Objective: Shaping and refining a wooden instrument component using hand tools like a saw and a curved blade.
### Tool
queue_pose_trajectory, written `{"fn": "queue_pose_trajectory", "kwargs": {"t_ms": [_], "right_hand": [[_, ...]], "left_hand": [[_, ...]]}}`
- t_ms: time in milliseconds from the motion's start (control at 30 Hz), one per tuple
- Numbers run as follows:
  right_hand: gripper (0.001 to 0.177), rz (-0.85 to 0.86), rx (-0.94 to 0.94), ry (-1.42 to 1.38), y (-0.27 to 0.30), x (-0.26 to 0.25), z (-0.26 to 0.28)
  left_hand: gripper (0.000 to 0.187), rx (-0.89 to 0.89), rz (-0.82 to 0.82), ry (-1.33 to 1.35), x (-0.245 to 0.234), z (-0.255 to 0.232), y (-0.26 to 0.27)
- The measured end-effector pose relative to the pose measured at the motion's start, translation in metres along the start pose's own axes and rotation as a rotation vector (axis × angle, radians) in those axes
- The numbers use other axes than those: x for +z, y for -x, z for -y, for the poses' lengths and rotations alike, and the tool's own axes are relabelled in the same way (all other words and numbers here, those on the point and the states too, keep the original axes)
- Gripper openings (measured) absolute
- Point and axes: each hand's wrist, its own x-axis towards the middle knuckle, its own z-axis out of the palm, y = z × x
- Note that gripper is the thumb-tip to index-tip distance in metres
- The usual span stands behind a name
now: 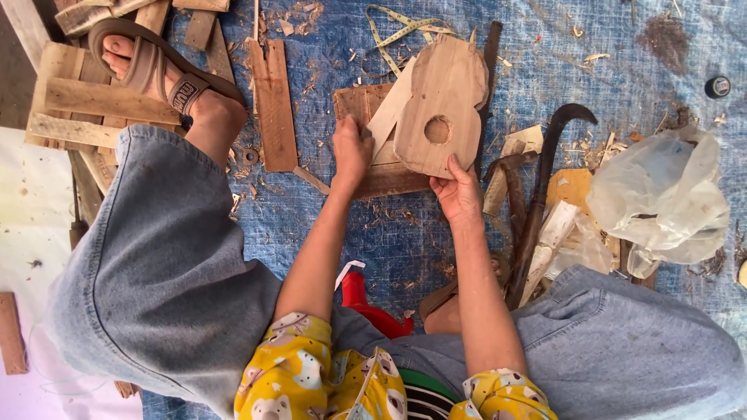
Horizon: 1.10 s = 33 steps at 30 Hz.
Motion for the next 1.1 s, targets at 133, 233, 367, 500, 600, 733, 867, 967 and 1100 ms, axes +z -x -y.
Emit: {"fn": "queue_pose_trajectory", "kwargs": {"t_ms": [133, 233, 367, 500, 600, 733, 867, 967, 1100], "right_hand": [[0.035, -0.011, -0.004, -0.004, 0.002, -0.008, -0.006], [0.033, -0.025, -0.007, 0.022, 0.004, -0.007, -0.007], [0.034, -0.047, -0.002, 0.034, -0.001, -0.013, -0.011], [0.036, -0.071, 0.008, 0.045, -0.007, -0.022, -0.014], [0.042, -0.077, 0.022, 0.063, -0.008, -0.025, -0.014], [0.043, -0.061, 0.019, 0.111, -0.007, -0.022, -0.010], [0.043, -0.080, 0.038, 0.115, -0.018, -0.035, -0.017], [0.039, -0.068, 0.050, 0.067, -0.021, -0.038, -0.014], [0.036, -0.016, 0.031, 0.069, -0.016, -0.033, -0.006]], "left_hand": [[0.055, 0.034, 0.068, -0.171, -0.032, -0.049, 0.025], [0.055, 0.033, 0.117, -0.271, -0.026, -0.045, 0.026], [0.042, 0.104, 0.110, -0.345, -0.020, -0.048, 0.043], [0.030, 0.161, 0.079, -0.543, -0.030, -0.080, 0.076], [0.032, 0.196, -0.021, -0.537, -0.019, -0.070, 0.093], [0.025, -0.005, 0.087, -0.422, -0.035, -0.071, 0.102], [0.015, -0.262, 0.139, -0.138, -0.042, -0.076, 0.109], [0.015, -0.338, 0.108, 0.104, -0.048, -0.075, 0.091], [0.028, -0.436, 0.128, 0.323, -0.037, -0.062, 0.058]]}}
